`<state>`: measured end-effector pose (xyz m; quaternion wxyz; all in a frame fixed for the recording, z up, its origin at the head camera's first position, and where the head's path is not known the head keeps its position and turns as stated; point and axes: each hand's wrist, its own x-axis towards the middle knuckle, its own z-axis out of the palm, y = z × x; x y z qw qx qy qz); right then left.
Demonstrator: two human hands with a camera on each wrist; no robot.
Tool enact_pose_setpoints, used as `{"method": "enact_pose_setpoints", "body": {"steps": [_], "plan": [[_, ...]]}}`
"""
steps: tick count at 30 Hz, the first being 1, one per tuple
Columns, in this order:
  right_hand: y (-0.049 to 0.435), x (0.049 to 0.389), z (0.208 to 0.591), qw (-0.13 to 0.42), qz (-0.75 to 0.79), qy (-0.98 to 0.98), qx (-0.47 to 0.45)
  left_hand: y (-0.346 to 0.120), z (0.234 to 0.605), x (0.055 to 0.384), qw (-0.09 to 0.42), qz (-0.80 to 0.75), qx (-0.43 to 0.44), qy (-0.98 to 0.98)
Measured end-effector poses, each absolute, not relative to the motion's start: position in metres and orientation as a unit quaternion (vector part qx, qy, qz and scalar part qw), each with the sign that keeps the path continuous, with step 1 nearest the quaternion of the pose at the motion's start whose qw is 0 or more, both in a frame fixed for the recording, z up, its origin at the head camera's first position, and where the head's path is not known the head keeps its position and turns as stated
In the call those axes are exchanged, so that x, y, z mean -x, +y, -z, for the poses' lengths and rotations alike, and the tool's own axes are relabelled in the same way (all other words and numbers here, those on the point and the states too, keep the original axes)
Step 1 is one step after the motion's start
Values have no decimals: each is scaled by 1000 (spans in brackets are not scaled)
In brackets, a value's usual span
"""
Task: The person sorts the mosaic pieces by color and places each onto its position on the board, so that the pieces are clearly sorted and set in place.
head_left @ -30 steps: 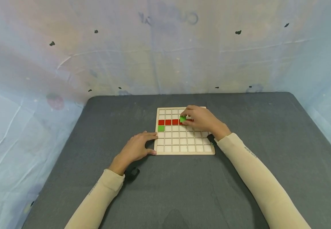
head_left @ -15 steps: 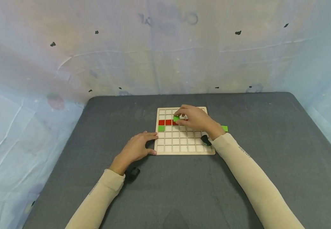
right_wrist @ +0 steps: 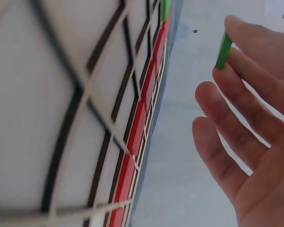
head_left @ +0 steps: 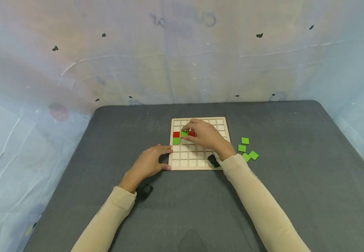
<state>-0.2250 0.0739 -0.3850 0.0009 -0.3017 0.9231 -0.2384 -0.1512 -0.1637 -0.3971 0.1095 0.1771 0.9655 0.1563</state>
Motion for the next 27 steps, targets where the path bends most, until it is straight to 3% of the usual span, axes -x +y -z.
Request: {"method": "enact_pose_setpoints", "body": {"steps": [18, 27], "plan": [[71, 224, 397, 47, 229, 932, 277, -160, 398, 150, 110, -163, -184, 963], [69, 224, 400, 44, 200, 938, 280, -160, 396, 149, 101, -158, -187, 964]]}}
